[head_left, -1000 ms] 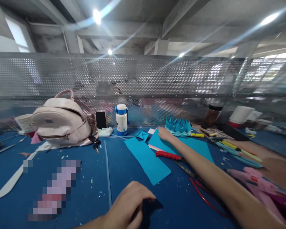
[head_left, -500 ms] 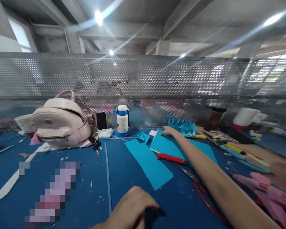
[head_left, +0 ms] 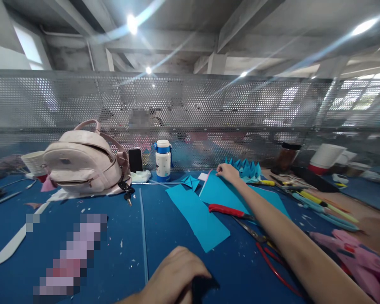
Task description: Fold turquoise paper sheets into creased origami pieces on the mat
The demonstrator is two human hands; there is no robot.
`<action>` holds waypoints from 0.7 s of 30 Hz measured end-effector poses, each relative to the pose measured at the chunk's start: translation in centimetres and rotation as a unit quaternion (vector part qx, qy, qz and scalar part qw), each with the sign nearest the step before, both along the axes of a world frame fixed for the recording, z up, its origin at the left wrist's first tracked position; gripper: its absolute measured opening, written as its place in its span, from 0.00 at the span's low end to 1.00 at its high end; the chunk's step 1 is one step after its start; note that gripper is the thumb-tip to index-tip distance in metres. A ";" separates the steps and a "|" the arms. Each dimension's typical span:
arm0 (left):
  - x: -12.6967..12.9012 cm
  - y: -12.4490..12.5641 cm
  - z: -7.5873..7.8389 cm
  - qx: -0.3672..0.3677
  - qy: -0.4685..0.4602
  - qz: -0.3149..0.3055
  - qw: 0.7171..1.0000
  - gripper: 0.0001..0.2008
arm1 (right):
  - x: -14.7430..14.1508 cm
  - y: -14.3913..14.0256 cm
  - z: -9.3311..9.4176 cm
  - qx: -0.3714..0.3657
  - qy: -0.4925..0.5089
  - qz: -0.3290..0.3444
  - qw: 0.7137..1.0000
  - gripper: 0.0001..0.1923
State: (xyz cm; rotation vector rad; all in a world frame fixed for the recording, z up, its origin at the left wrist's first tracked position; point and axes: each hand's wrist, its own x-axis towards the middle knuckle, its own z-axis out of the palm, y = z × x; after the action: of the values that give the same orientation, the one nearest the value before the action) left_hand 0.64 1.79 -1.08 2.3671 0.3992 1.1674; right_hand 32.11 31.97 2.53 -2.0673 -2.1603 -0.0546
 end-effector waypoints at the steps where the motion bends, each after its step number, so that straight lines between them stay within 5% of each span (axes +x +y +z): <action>1: 0.0 0.0 0.0 0.001 0.001 0.000 1.000 0.17 | 0.0 -0.1 0.2 0.003 0.001 0.006 1.000 0.15; 12: -0.3 -0.4 0.8 0.009 0.017 -0.014 1.000 0.14 | 0.2 -1.3 2.2 0.020 0.008 0.077 0.997 0.15; 21: 1.4 1.8 2.8 -0.119 0.004 0.065 0.991 0.15 | -0.8 -3.6 3.0 0.043 0.012 0.116 0.992 0.15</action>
State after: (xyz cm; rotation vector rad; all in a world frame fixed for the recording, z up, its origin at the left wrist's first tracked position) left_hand 2.00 3.56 1.73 2.1671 0.6646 1.1003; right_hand 31.34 28.39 5.51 -1.7518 -2.3231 -0.0941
